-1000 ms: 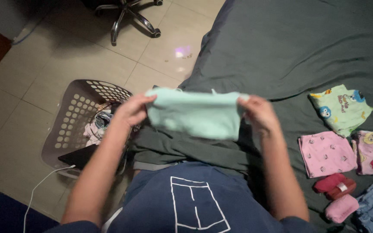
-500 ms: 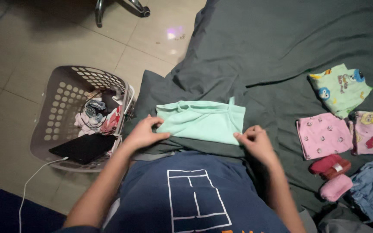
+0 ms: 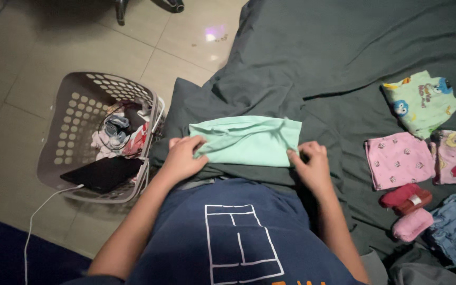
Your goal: The person folds multiple garments one by one on a bed, including a black t-shirt, a light green top, a red patterned shirt, a peach butterfly-patterned shirt, a light blue dinosaur-patterned shirt, and white and pink underwear. Each item is smoothed, folded into a compact rectangle, and placed in a growing stack.
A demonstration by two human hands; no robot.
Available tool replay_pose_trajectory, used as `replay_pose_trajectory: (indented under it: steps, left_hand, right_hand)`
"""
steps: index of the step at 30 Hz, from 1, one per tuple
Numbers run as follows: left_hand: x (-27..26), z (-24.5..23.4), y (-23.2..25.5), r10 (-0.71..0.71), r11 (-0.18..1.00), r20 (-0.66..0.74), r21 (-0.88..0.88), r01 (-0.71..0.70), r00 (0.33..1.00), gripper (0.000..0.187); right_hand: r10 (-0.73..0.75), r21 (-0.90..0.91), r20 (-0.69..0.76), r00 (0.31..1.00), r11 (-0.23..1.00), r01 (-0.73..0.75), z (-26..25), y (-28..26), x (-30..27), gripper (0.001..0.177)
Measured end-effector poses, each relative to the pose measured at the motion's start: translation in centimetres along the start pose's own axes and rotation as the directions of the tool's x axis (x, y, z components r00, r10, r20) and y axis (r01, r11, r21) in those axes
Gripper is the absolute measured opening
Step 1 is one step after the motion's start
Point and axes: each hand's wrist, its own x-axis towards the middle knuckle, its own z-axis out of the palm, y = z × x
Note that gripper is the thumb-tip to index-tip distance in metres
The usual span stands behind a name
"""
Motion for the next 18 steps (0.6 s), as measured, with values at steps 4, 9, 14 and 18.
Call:
replay_pose_trajectory:
  steps: [4, 9, 14, 18]
  left_hand:
    - [2.1, 0.2, -0.5, -0.336, 0.833, 0.103, -0.432, 0.346, 0.936, 0.026]
    - [3.5, -1.1, -2.2, -0.042, 0.988, -0.119, -0.154, 0.023, 0.992, 0.036]
    - [5.8, -2.0, -5.4, -0.044, 0.993, 0.164, -0.101, 0.061, 0.985, 0.024]
    - [8.2, -1.5, -6.5, -0.021, 0.999, -0.012, 0.026, 0.021, 1.000, 0.019]
  right_hand:
    - [-0.039, -0.074, -0.157, 0.987, 0.997, 0.028, -0.1, -2.4, 0.5, 0.033]
    - [-0.530, -0.043, -0.103, 0.842, 0.848, 0.529, 2.4, -7.7, 1.2, 0.030]
    - [-0.747, -0.124, 0.277, 0.604, 0.596, 0.793, 5.8, -11.7, 2.0, 0.052]
    - [-0.730, -0.151, 0.338, 0.594, 0.581, 0.800, 6.5, -12.4, 2.5, 0.056]
